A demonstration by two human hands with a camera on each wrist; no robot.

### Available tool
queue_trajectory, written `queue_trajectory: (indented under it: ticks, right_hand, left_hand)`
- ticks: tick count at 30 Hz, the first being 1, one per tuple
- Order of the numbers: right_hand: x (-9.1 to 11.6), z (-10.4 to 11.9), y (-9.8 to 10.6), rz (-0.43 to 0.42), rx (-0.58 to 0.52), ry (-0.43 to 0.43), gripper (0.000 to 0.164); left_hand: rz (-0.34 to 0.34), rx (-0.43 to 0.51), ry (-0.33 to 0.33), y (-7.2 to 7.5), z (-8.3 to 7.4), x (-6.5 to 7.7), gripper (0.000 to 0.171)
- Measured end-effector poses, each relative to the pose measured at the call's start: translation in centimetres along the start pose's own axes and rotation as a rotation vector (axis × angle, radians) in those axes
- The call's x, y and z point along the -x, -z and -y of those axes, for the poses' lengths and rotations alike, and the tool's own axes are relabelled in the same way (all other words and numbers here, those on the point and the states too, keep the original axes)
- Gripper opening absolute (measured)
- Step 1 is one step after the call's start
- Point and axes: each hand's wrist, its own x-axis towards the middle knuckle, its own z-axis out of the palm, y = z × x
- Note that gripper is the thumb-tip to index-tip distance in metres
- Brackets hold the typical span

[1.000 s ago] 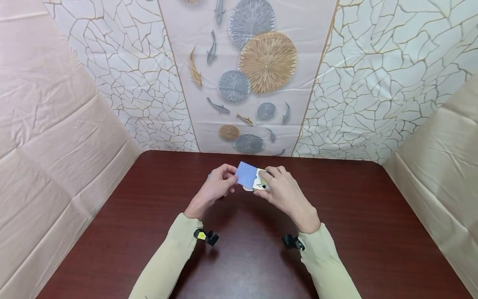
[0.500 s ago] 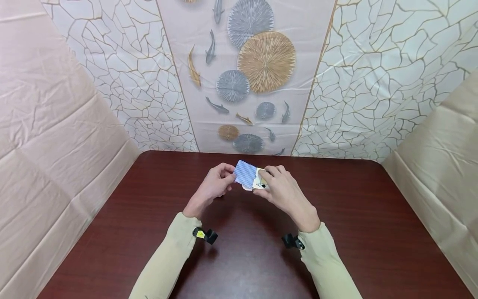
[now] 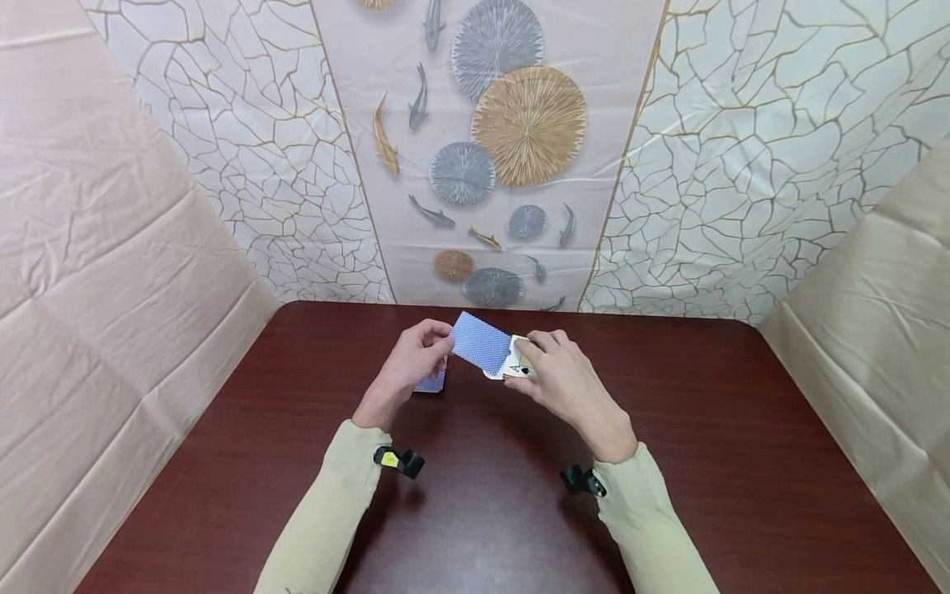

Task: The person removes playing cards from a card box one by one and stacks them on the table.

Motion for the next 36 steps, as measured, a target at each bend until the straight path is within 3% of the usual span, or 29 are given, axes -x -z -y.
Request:
queue_trajectory:
  ticks: [22, 30, 36]
  right_hand:
    - [0.2, 0.0, -0.2, -0.045, -0.016, 0.02, 0.055]
    - [0.2, 0.0, -0.2, -0.018, -0.009, 0.009, 0.054]
    - [0.1, 0.1, -0.2, -0.016, -0.013, 0.008, 0.054]
  left_hand:
    - [-0.076, 0.034, 0.039, 3.4, 1.2, -0.9, 0.017]
    - [-0.104, 0.073, 0.0, 4.5, 1.9, -1.6, 0.013]
    - [-0.115, 0.056, 0.05, 5.1, 1.9, -2.2, 0.014]
